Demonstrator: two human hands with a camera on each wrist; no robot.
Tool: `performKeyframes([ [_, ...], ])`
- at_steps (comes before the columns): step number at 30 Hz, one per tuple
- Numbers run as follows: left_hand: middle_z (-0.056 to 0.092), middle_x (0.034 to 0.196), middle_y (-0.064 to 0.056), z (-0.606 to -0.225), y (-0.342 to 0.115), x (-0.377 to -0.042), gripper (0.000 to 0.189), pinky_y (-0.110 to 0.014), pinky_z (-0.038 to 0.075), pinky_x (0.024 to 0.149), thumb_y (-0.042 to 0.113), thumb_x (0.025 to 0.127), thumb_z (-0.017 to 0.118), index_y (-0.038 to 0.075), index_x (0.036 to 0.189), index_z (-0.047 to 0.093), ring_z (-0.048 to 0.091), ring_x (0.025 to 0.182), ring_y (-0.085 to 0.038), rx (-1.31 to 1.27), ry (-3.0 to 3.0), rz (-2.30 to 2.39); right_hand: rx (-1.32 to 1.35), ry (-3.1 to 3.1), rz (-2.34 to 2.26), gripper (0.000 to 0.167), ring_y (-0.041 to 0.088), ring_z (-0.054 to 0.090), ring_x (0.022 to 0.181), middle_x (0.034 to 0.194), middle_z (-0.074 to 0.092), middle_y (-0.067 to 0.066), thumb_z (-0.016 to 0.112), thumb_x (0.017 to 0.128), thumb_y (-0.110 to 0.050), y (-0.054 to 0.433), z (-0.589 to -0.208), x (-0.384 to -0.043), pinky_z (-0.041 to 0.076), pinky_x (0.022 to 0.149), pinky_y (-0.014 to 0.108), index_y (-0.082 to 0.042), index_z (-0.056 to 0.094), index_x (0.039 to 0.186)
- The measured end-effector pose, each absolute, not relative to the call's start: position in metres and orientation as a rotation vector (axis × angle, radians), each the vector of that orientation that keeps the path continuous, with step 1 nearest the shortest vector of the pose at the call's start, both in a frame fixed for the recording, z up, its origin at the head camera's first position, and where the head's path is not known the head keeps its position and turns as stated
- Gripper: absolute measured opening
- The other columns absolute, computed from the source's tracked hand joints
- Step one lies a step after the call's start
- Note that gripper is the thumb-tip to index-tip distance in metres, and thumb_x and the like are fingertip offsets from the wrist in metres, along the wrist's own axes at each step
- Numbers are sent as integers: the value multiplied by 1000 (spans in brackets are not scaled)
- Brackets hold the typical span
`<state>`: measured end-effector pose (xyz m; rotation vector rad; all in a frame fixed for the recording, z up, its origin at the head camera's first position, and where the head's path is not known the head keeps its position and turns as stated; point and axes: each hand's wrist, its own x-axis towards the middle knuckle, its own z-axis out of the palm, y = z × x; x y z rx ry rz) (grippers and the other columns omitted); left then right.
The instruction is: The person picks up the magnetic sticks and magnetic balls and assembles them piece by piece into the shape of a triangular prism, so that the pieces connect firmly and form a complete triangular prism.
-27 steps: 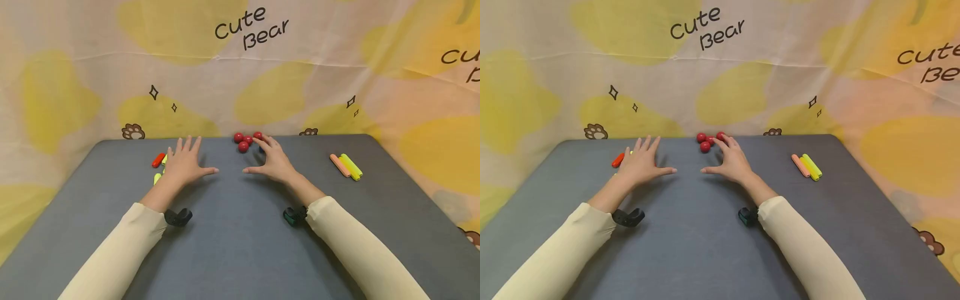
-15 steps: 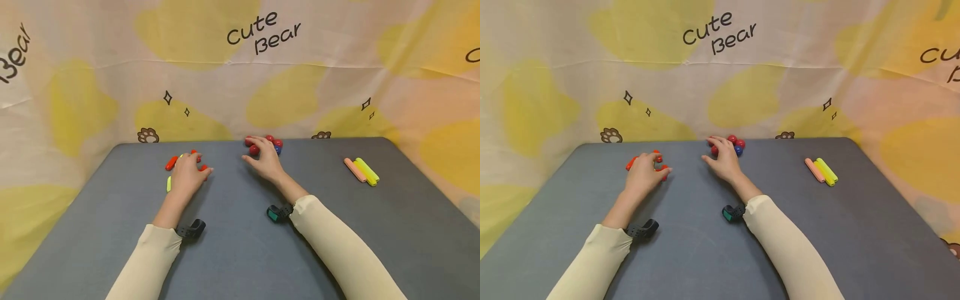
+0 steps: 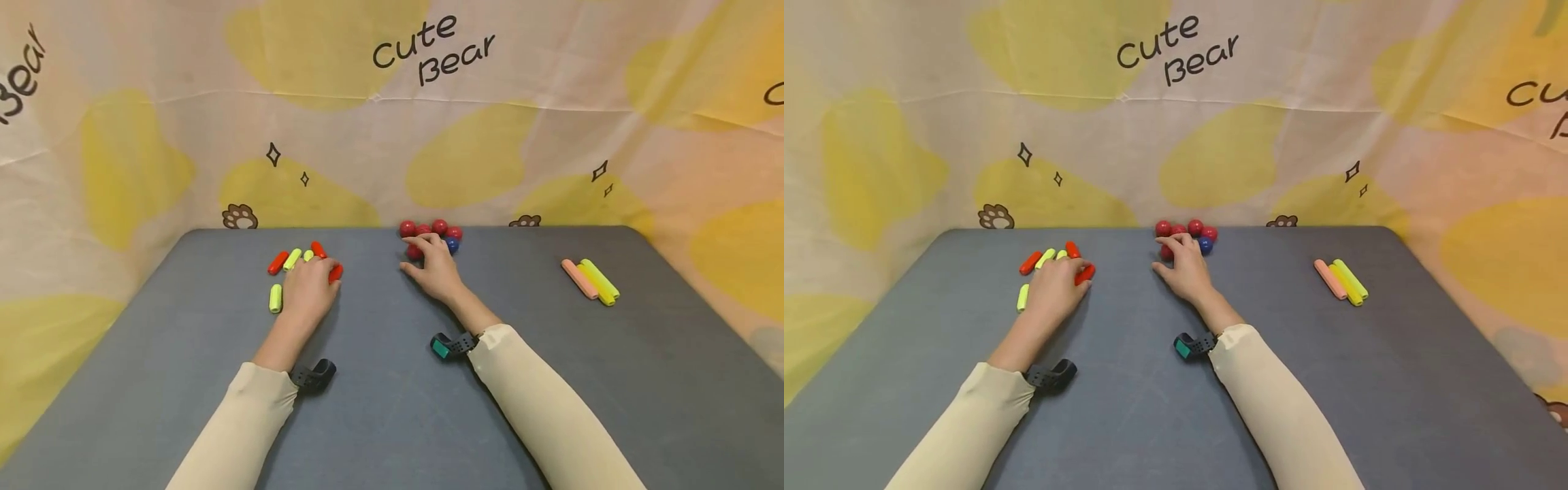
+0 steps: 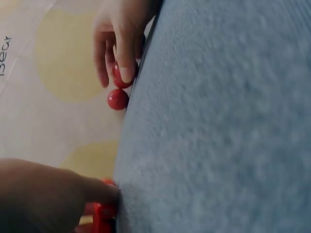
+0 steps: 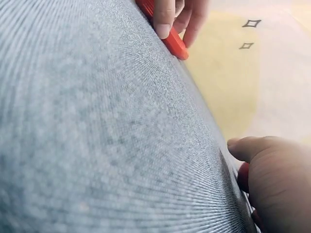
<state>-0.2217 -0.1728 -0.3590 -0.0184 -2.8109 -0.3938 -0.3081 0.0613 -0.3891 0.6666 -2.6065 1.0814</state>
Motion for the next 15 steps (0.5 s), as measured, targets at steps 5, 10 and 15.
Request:
performKeyframes([
  [5,72,107,-18,-364,-175,-226,28,-53,47,82,1,89,65,8,114,75,61,96,-42,-135,-2744,-407,549,-2564,1160,33,30,59,104,119,63,16,77,90,-17,60,-387,-308,48,88,42,-8,73,121],
  [10,70,101,-20,-363,-175,-227,28,-51,52,84,-2,89,65,5,114,75,62,94,-41,-228,-2708,-491,490,-2530,1207,29,28,62,98,114,65,16,78,89,-18,61,-388,-308,52,86,40,-7,75,116],
  [15,69,113,-18,-355,-163,-229,30,-47,54,90,3,92,69,6,121,72,65,102,-35,-247,-2719,-696,409,-2424,1414,27,26,70,94,108,70,16,78,89,-19,62,-391,-306,59,84,37,-4,76,111],
])
